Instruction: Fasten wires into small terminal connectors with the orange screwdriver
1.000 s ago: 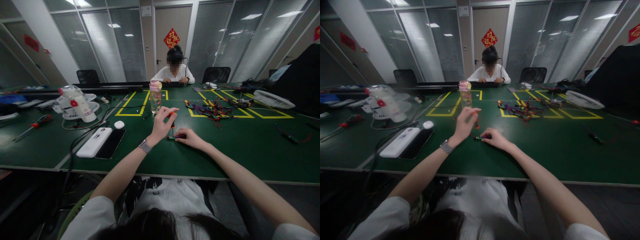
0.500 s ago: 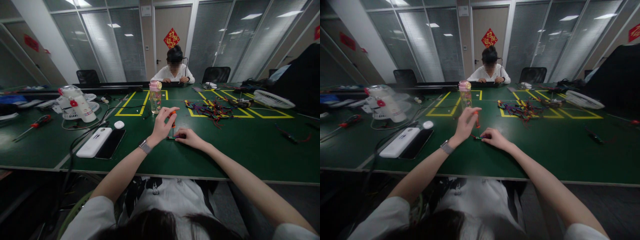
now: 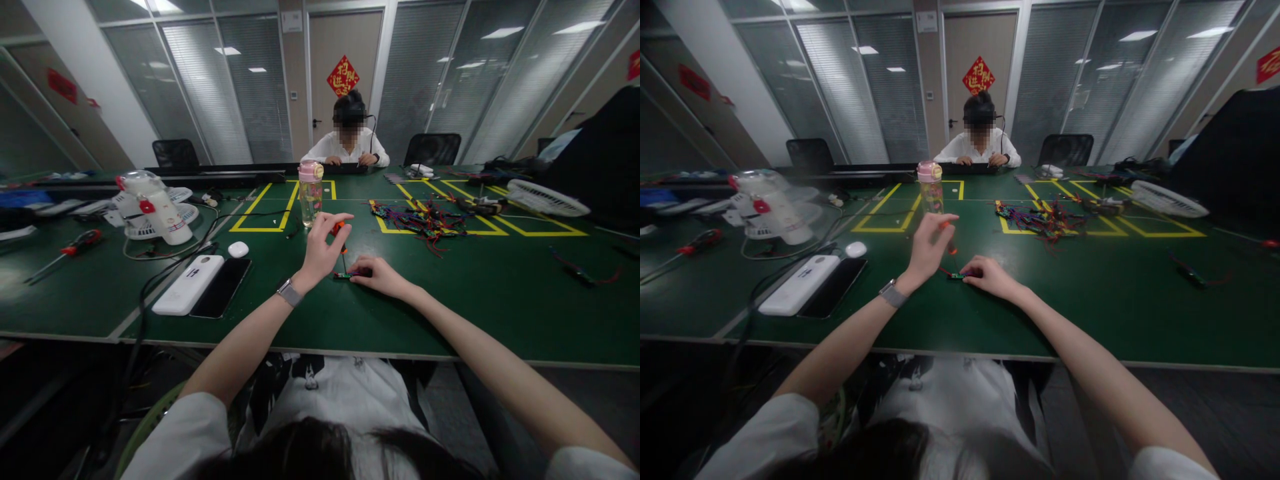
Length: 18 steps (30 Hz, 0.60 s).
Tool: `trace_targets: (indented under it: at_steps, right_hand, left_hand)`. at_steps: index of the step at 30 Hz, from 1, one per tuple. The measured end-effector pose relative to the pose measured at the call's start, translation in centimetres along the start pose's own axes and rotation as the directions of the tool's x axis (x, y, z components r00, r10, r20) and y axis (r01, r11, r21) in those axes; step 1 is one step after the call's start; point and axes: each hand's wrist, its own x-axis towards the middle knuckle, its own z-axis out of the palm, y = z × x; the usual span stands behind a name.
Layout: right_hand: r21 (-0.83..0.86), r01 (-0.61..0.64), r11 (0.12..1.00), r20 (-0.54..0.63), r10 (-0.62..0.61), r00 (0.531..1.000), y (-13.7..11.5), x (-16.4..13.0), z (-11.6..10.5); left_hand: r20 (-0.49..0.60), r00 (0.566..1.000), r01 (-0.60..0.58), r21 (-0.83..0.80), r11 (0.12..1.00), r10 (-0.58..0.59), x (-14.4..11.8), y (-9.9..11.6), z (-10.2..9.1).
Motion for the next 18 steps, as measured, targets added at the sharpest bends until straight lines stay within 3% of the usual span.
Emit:
trace_targets:
  at_steps: [6,13,18]
  right_hand:
    - [0.006,-0.005,1.000,0.002,0.005,1.000,-0.07,0.00,-0.06]
    - [-0.015,-0.013,1.000,0.009,0.013,1.000,-0.13,0.04,-0.06]
    - [-0.013,-0.006,1.000,0.012,0.006,1.000,0.18,0.04,0.09]
  left_hand:
    - [0.042,0.999,0.032,-0.060,0.998,-0.029,-0.13,0.10,0.19]
    - [-0.038,0.999,0.019,0.019,1.000,-0.018,-0.05,-0.20,0.09]
    - [0.036,0.997,0.072,-0.063,0.995,-0.070,-0.04,-0.31,0.11]
